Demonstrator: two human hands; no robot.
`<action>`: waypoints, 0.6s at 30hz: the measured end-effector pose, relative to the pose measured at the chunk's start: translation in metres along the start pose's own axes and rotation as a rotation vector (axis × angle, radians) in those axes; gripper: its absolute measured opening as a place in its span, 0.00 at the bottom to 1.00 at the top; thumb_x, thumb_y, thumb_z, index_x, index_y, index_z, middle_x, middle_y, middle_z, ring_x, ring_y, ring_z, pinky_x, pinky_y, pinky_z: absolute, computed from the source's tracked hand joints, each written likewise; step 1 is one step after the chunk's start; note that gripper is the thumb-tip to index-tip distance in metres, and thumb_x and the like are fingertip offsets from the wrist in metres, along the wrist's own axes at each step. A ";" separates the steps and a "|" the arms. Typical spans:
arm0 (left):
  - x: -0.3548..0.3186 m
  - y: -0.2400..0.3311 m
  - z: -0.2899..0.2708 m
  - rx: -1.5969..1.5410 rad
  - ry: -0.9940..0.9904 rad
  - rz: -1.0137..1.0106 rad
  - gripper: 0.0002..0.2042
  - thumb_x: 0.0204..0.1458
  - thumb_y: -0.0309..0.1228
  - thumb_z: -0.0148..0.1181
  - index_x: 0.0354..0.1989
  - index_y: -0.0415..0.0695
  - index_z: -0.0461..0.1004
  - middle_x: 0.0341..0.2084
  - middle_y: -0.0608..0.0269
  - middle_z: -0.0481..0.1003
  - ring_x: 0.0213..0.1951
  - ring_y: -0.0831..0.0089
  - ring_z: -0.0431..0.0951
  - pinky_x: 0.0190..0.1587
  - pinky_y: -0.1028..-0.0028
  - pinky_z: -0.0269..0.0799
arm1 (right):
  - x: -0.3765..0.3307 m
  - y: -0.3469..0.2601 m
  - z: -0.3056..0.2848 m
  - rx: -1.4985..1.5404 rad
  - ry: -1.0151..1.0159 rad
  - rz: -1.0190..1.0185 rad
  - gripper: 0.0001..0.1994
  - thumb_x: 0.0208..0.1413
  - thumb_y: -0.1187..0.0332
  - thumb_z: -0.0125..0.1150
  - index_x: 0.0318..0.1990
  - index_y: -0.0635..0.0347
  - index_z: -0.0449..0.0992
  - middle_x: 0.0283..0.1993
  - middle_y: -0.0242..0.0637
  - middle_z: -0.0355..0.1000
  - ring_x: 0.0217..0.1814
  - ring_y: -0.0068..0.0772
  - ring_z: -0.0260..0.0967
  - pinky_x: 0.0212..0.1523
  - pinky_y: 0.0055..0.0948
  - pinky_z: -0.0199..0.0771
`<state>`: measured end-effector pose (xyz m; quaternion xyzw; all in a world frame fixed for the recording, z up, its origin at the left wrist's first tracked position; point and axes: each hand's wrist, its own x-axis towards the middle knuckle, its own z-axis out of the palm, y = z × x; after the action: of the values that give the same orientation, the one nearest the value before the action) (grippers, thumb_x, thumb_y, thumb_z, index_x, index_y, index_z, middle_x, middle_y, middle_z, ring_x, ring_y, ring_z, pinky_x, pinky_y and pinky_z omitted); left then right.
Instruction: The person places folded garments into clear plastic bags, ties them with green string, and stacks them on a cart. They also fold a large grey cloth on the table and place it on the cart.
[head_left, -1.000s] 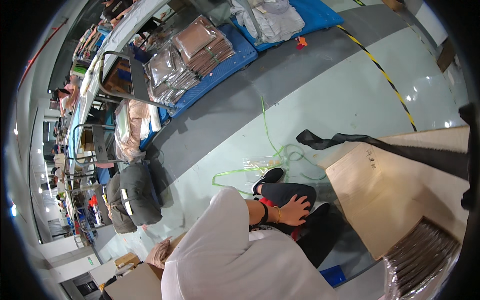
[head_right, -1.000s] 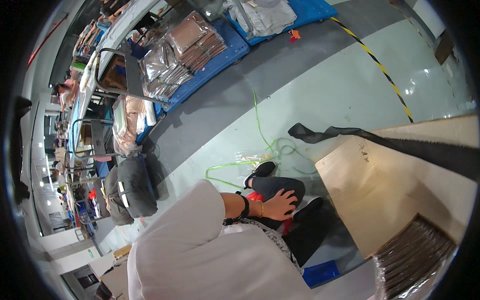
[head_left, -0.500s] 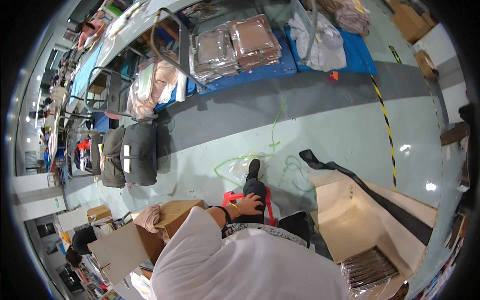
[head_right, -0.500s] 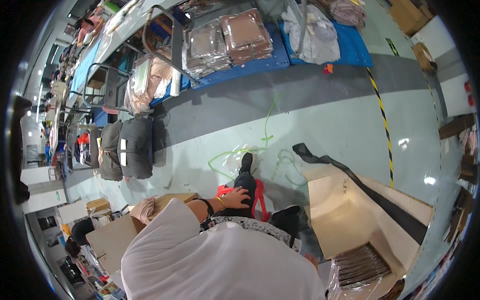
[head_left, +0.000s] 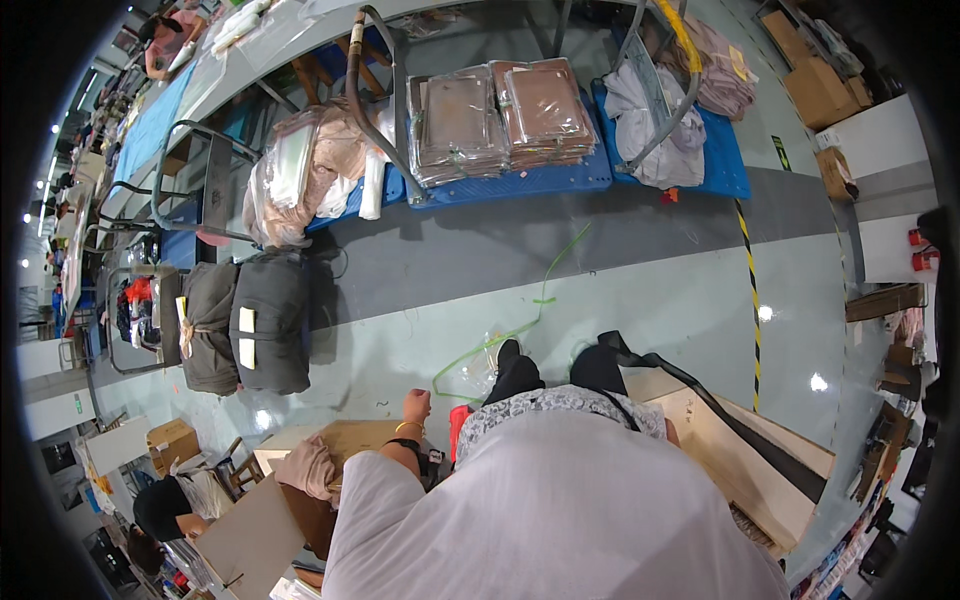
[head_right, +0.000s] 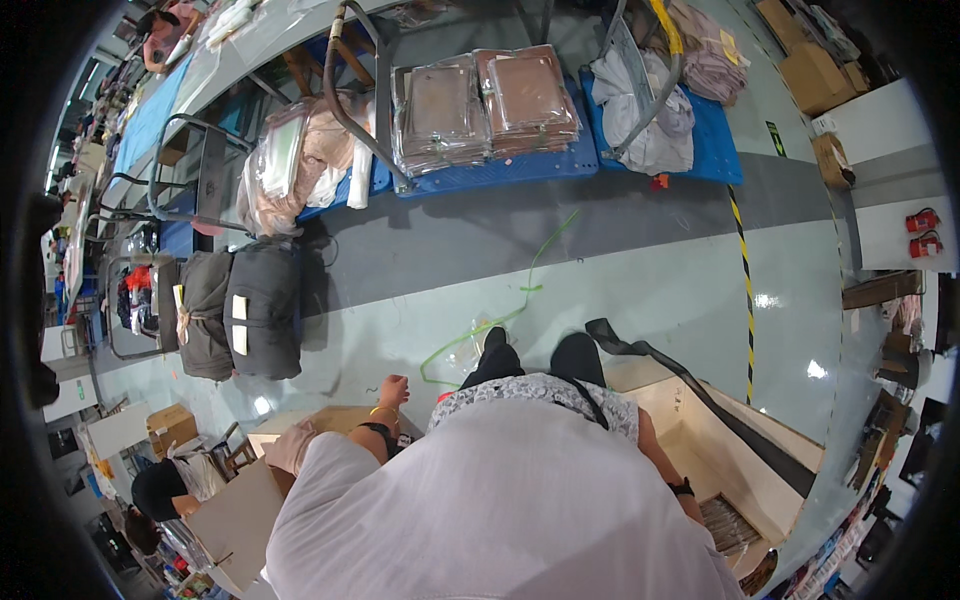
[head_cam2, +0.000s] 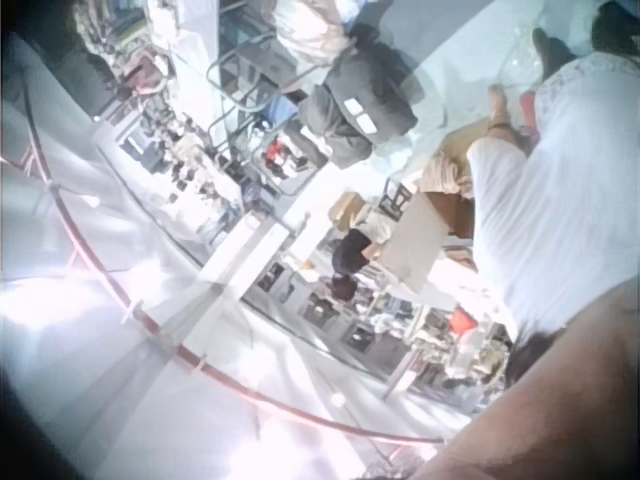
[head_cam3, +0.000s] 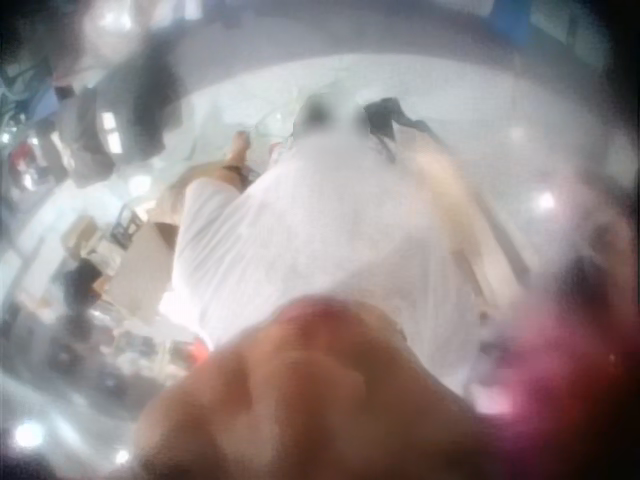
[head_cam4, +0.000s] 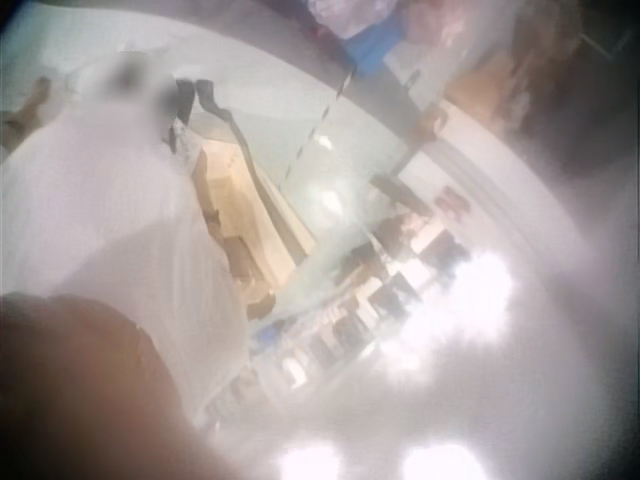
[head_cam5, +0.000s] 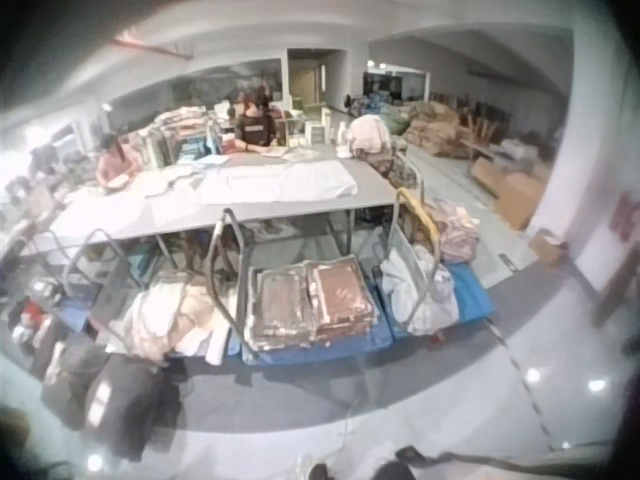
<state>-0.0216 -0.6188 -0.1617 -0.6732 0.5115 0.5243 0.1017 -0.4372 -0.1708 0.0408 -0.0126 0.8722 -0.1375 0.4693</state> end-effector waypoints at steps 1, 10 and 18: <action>-0.002 0.004 0.000 0.002 0.012 -0.047 0.15 0.56 0.36 0.57 0.43 0.37 0.77 0.25 0.56 0.79 0.22 0.70 0.79 0.22 0.71 0.75 | 0.001 -0.004 -0.008 -0.016 -0.016 0.009 0.20 0.58 0.52 0.54 0.49 0.56 0.77 0.49 0.50 0.75 0.50 0.53 0.73 0.47 0.46 0.75; -0.002 0.103 0.052 0.189 -0.294 0.463 0.17 0.58 0.43 0.58 0.44 0.39 0.77 0.33 0.53 0.81 0.29 0.65 0.82 0.39 0.67 0.77 | 0.071 -0.077 -0.054 -0.190 -0.313 0.034 0.20 0.57 0.52 0.55 0.47 0.56 0.78 0.48 0.50 0.76 0.49 0.55 0.74 0.47 0.47 0.75; 0.030 0.240 0.033 0.087 -0.136 0.082 0.15 0.60 0.39 0.56 0.44 0.40 0.77 0.30 0.56 0.81 0.28 0.67 0.82 0.36 0.68 0.76 | 0.247 -0.256 -0.160 -0.704 -0.449 -0.321 0.19 0.55 0.52 0.56 0.45 0.56 0.80 0.46 0.49 0.77 0.48 0.56 0.74 0.46 0.47 0.75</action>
<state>-0.2341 -0.7230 -0.1042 -0.6095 0.5527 0.5498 0.1440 -0.7338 -0.4175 -0.0130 -0.3366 0.7292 0.1029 0.5869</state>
